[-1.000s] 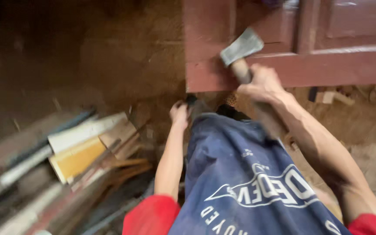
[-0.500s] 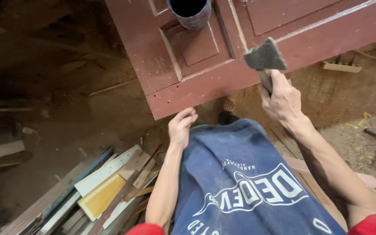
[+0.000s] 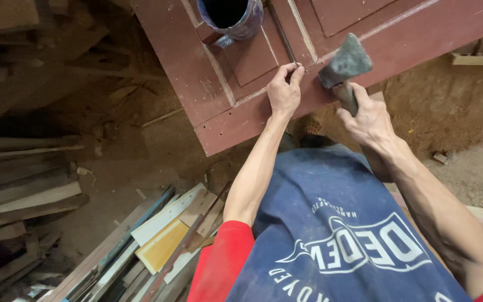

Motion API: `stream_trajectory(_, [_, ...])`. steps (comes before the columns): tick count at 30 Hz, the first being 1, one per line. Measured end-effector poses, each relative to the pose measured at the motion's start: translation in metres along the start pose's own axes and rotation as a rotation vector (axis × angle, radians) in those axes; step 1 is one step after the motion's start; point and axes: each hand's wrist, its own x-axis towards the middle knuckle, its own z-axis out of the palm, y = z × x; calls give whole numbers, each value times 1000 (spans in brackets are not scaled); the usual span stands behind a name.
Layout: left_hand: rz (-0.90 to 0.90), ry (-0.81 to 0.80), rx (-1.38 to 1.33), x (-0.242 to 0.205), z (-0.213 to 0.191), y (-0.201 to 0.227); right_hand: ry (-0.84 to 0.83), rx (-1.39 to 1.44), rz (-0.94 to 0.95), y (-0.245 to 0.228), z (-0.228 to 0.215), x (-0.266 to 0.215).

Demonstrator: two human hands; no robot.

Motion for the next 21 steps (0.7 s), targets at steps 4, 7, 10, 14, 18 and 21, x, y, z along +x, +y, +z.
stream_trajectory(4, [5, -51, 29, 6, 1, -7, 42, -2, 24, 5, -3, -7])
stream_trajectory(7, [98, -63, 53, 6, 0, -8, 97, -22, -64, 7, -8, -11])
stream_trajectory(10, [233, -67, 80, 4, -4, -7, 134, -13, -123, 3, -10, -13])
stream_trajectory(14, [285, -60, 125, 4, -3, -2, 155, -52, -143, -12, -17, -4])
stream_trajectory(18, [307, -80, 146, 4, -5, 0, 131, -97, -133, -39, -24, 1])
stream_trajectory(21, [339, -91, 161, 5, -5, 0, 152, -110, -189, -58, -29, 2])
